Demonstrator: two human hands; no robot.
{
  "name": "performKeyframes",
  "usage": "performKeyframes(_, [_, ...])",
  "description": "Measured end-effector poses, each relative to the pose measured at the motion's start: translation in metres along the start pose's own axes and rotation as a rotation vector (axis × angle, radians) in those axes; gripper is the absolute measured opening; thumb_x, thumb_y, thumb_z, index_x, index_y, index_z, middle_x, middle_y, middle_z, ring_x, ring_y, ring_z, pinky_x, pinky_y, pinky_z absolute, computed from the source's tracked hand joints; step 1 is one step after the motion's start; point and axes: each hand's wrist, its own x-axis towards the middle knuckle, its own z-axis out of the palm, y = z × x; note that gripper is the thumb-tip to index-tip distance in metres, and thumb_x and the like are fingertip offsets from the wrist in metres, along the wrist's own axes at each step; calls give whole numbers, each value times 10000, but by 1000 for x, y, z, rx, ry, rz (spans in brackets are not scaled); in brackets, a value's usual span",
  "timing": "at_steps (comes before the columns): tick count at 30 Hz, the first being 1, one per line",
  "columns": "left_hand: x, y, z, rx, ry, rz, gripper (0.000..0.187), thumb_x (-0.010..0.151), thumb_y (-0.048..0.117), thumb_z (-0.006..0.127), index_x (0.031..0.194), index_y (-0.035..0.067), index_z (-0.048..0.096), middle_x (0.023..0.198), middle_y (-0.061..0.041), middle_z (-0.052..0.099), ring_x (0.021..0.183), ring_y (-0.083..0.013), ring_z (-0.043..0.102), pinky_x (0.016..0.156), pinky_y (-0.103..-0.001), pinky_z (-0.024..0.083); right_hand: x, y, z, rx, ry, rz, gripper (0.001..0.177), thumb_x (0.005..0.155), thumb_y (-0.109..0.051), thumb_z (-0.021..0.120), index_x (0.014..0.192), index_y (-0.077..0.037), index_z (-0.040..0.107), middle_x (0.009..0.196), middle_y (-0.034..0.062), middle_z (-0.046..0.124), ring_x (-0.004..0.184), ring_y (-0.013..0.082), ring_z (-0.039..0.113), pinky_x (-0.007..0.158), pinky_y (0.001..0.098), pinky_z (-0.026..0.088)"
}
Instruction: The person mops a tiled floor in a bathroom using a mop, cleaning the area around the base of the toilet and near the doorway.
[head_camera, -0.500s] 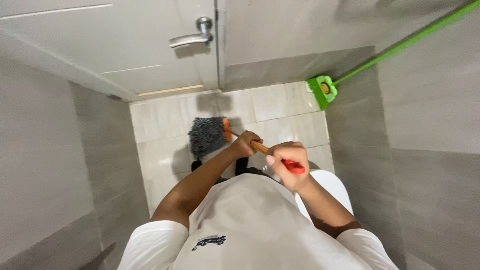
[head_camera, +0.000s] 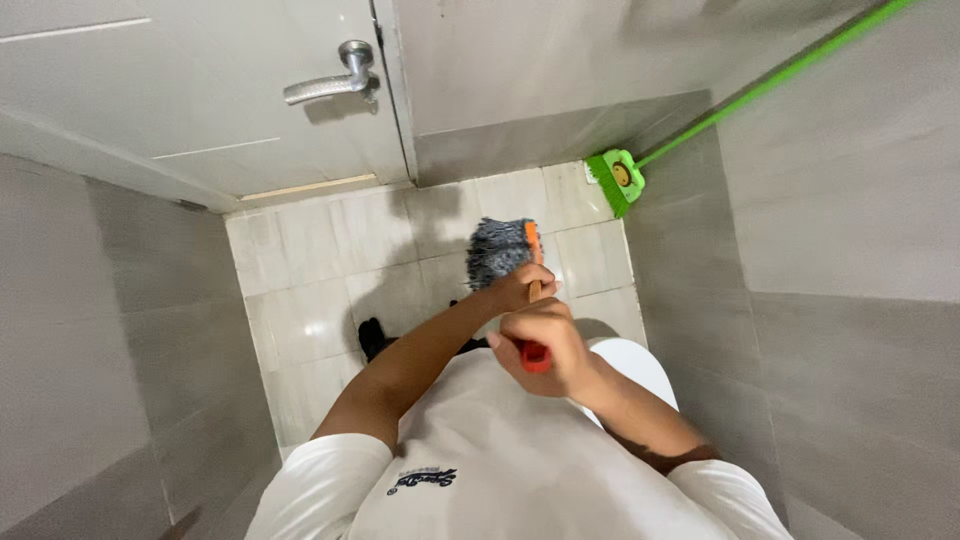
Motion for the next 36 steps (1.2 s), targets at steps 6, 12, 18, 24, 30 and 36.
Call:
performKeyframes(6, [-33,9,-34,-30,-16,4,452,1015,175,610,613,20,471,574,-95,436,545,-207,404,554,-381,385,18,1,32,36,-36,-14,359,870,55,711,631,-45,463,566,90,463,484,246,436,505,369,310])
performKeyframes(12, [-97,15,-74,118,46,-48,456,972,196,638,579,34,474,553,-104,491,509,-209,421,540,-389,386,46,-22,73,53,-19,-46,396,818,49,737,602,-40,417,535,87,412,460,253,382,499,375,257])
performKeyframes(18, [-154,10,-126,97,94,-188,313,837,244,736,619,62,605,572,-96,598,514,-208,569,538,-350,469,80,-23,117,203,50,-48,431,835,38,724,600,-78,381,527,33,416,433,166,415,461,325,296])
performKeyframes(24, [-237,-6,-186,418,119,-387,141,714,171,768,770,45,738,707,-152,688,578,-266,645,577,-433,494,109,-16,170,504,82,-28,408,922,43,600,617,-66,351,534,46,404,470,173,363,486,323,288])
performKeyframes(30, [-320,-19,-244,543,301,-139,232,675,187,793,824,12,759,749,-183,712,683,-325,660,597,-463,507,128,8,230,678,142,-80,407,925,0,581,612,-65,328,539,45,359,481,185,314,501,358,292])
performKeyframes(36, [-349,14,-296,540,66,-732,232,823,259,754,821,28,773,750,-184,718,655,-318,685,655,-461,537,137,33,271,916,213,-85,421,896,-60,609,616,-69,295,528,51,350,483,171,296,501,345,255])
